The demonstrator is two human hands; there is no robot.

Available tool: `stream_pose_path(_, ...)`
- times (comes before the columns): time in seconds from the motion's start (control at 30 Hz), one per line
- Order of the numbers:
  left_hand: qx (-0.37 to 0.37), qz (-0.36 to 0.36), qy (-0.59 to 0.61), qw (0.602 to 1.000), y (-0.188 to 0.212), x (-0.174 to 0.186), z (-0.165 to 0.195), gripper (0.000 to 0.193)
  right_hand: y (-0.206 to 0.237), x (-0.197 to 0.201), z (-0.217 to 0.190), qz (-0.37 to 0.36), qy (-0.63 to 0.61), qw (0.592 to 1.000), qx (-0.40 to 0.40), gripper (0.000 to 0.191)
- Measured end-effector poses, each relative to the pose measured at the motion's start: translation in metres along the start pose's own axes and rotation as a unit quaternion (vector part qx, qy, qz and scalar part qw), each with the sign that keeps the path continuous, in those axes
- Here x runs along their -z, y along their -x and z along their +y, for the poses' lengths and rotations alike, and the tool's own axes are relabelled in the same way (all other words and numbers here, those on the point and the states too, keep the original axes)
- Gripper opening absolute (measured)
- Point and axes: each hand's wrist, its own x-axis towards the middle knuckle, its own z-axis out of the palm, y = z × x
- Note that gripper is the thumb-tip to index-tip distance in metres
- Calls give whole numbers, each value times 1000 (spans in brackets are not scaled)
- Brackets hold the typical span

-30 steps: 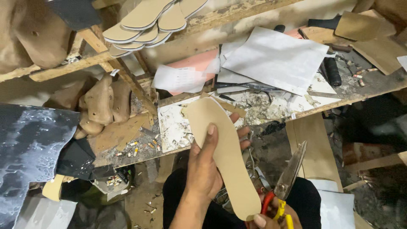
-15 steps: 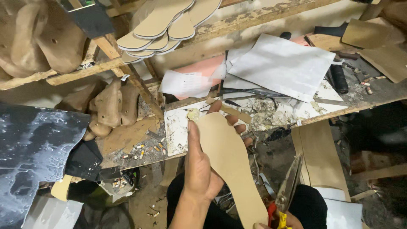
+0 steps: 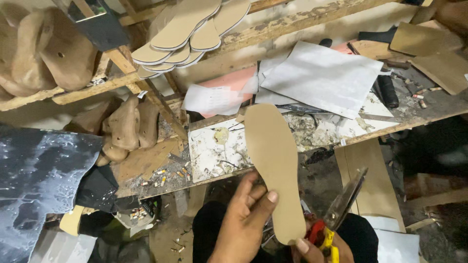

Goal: The person cuts out shoe insole shapes from cardboard sheets using scissors, following drawn outlines. They trim the edges of each cut piece, stack finished pieces on the workbench, and cut additional outlines from a new cardboard sheet.

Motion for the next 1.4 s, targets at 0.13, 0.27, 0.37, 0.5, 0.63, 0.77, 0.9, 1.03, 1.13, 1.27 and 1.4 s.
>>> stream_pose_path(0.13,-111,49,-158,980,-8,19,53,50,-7,-1,-2,94,5,993,-66,39)
stream_pose_path(0.27,-256,82,-346,899,-39,32,140,58,-7,-1,7,104,63,992,-20,33)
stream_pose_path(0.37,-346,64,-450,821,-82,32,203,51,-4,-1,16,116,74,989,47,31)
stream_pose_path(0.5,-467,56,-625,624,-142,43,271,36,-8,5,18,103,68,992,-28,35)
stream_pose_path(0.63,-280,187,-718,609,-184,57,305,34,-17,12,4,14,96,995,38,38)
stream_pose_path(0.77,-206,237,-719,621,-200,66,311,32,-14,12,-2,-19,-64,995,-77,47)
stream_pose_path(0.9,-211,224,-680,665,-211,73,288,32,-15,6,0,100,211,965,-120,45)
stream_pose_path(1.03,-389,151,-643,642,-209,70,261,32,-17,17,8,21,113,988,-100,53)
stream_pose_path(1.13,-559,145,-631,517,-177,54,237,23,-15,29,10,31,184,982,-38,58)
stream_pose_path(1.27,-591,34,-584,555,-148,11,145,23,-16,42,-10,85,362,923,101,67)
stream_pose_path(1.4,-345,-72,-639,684,-173,-21,52,31,-17,49,-32,79,453,871,175,64)
